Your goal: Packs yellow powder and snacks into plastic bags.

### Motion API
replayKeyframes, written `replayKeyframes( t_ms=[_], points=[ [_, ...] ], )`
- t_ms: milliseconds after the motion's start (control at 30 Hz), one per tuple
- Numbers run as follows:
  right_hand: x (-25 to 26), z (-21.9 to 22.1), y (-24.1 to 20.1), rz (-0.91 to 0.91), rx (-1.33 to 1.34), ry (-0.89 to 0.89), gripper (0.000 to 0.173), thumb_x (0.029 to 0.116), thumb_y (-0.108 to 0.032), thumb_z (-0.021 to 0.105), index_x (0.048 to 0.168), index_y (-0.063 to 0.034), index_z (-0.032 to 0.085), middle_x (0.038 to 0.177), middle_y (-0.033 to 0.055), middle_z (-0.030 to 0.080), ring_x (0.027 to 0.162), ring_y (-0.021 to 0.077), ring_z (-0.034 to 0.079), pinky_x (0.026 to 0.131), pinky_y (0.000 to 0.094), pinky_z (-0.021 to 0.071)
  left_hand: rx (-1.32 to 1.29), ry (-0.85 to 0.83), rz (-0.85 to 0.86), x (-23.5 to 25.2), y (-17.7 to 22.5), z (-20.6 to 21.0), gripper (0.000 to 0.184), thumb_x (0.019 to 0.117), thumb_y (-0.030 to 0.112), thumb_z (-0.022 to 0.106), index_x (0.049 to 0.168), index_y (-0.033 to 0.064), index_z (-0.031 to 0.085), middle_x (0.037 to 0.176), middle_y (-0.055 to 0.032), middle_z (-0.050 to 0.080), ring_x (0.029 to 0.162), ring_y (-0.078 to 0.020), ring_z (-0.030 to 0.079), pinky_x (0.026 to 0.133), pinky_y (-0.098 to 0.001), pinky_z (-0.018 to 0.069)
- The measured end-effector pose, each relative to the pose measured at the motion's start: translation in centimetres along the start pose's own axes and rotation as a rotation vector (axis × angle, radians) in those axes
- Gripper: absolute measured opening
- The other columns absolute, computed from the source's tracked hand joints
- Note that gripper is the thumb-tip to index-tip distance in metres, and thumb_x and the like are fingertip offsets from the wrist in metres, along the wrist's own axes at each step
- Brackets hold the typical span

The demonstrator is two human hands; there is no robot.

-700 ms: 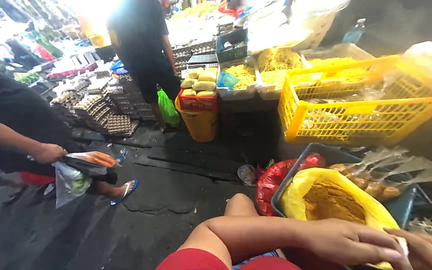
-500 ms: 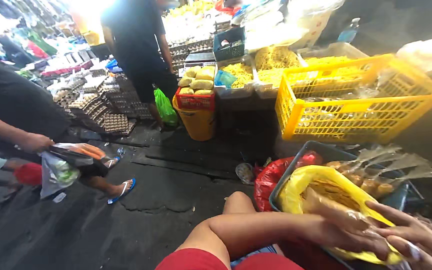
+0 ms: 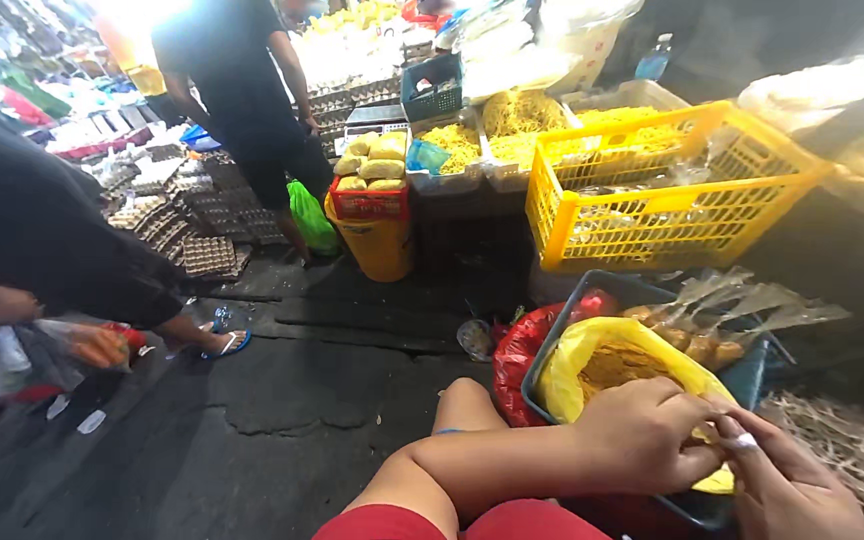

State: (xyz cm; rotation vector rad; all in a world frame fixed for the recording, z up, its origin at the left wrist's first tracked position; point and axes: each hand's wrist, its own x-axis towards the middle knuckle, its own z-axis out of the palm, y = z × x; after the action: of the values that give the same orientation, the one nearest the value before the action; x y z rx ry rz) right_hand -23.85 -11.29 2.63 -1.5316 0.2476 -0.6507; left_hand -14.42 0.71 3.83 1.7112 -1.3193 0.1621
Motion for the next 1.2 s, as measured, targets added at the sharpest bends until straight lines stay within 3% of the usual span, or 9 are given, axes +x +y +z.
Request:
replayKeyframes(
  t_ms=[167,433,633,767,900,967,1033,1100,1200],
  points=[
    [-0.8,0.6,1.1,-0.11,0.091,0.118,0.021,0.0955,0.002,0.057,0.101,-0.0093,0.074,0.123,-0.0111,0.067,0.115,0.0005,0.062,0.098,0.0211,0.054,-0.149,0.034,-0.093,-0.1,0.3,-0.2,0.015,0.0884,0.001,0.067,0.098,-0.0082,0.073,0.088,-0.0195,0.069,0.083,-0.0289,0.07,0.074,-0.0429,0.0583],
    [-1.1,0.0,0.8,-0.008,0.339,-0.183,0.03,0.097,-0.023,0.052,0.074,-0.0326,0.069,0.113,-0.014,0.07,0.113,0.0015,0.06,0.1,0.0219,0.0471,-0.447,-0.19,-0.283,0.3,1.1,-2.4,0.019,0.0957,0.005,0.062,0.1,-0.0107,0.072,0.098,-0.0217,0.069,0.096,-0.0269,0.067,0.087,-0.0422,0.0539],
    [-1.6,-0.7,-0.7,0.083,0.129,-0.086,0.031,0.1065,-0.007,0.043,0.106,-0.0203,0.071,0.102,-0.0171,0.075,0.098,-0.0029,0.068,0.093,0.0213,0.0553,-0.338,-0.196,-0.135,0.0,0.2,-3.0,0.038,0.0897,0.0,0.073,0.126,-0.0097,0.065,0.1,-0.0238,0.068,0.086,-0.0295,0.066,0.08,-0.0413,0.0564],
    [-1.8,-1.2,-0.9,-0.008,-0.024,-0.224,0.023,0.1,0.0,0.055,0.117,-0.0157,0.06,0.108,-0.0208,0.07,0.103,-0.0046,0.066,0.096,0.0213,0.0554,-0.343,-0.074,-0.043,-0.1,-0.2,-2.8,0.013,0.0911,-0.004,0.068,0.101,-0.0084,0.074,0.096,-0.0209,0.071,0.09,-0.0268,0.069,0.083,-0.0391,0.057],
    [-1.9,-0.6,-1.5,-0.093,-0.141,-0.217,0.035,0.0982,-0.001,0.058,0.13,-0.0052,0.043,0.101,-0.0195,0.068,0.091,-0.0082,0.066,0.086,0.0187,0.0581,-0.305,-0.056,0.098,-0.3,0.2,-2.7,0.01,0.0892,-0.005,0.069,0.097,-0.0087,0.074,0.092,-0.0209,0.07,0.089,-0.0274,0.07,0.082,-0.0385,0.0576],
    [-1.9,-0.7,-1.5,-0.233,-0.31,-0.296,0.032,0.103,-0.011,0.058,0.13,0.0048,0.053,0.105,-0.0067,0.071,0.095,-0.0059,0.066,0.089,0.0183,0.0562,-0.28,0.016,0.132,-0.3,0.3,-2.9,0.009,0.0878,-0.007,0.068,0.094,-0.009,0.073,0.09,-0.0205,0.069,0.087,-0.0268,0.069,0.08,-0.0375,0.0577],
    [-2.1,-0.7,-1.4,-0.264,-0.536,-0.317,0.027,0.1012,-0.01,0.058,0.112,0.0134,0.065,0.09,0.0183,0.07,0.077,0.0126,0.067,0.074,0.0278,0.0581,-0.243,0.114,0.027,0.0,-0.1,-4.1,0.008,0.0867,-0.008,0.066,0.091,-0.0074,0.073,0.09,-0.0181,0.071,0.09,-0.0245,0.069,0.084,-0.0371,0.0575],
    [-2.4,-0.6,-1.5,-0.248,-0.677,-0.304,0.027,0.1033,-0.014,0.057,0.104,0.0107,0.069,0.085,0.0234,0.07,0.072,0.0224,0.068,0.07,0.0341,0.0574,-0.303,0.207,-0.174,0.4,-1.4,-5.8,0.01,0.0907,-0.006,0.062,0.093,-0.009,0.072,0.092,-0.0157,0.069,0.093,-0.0174,0.066,0.087,-0.0307,0.0534],
    [-2.3,-0.8,-1.4,-0.193,-0.662,-0.239,0.028,0.1019,-0.014,0.058,0.1,0.011,0.069,0.086,0.0215,0.07,0.076,0.0165,0.067,0.074,0.0274,0.0554,-0.423,0.172,-0.356,0.4,-2.4,-5.7,0.018,0.0973,0.005,0.063,0.108,-0.0093,0.069,0.101,-0.0129,0.067,0.093,-0.0104,0.064,0.085,-0.0251,0.0532]
  ],
)
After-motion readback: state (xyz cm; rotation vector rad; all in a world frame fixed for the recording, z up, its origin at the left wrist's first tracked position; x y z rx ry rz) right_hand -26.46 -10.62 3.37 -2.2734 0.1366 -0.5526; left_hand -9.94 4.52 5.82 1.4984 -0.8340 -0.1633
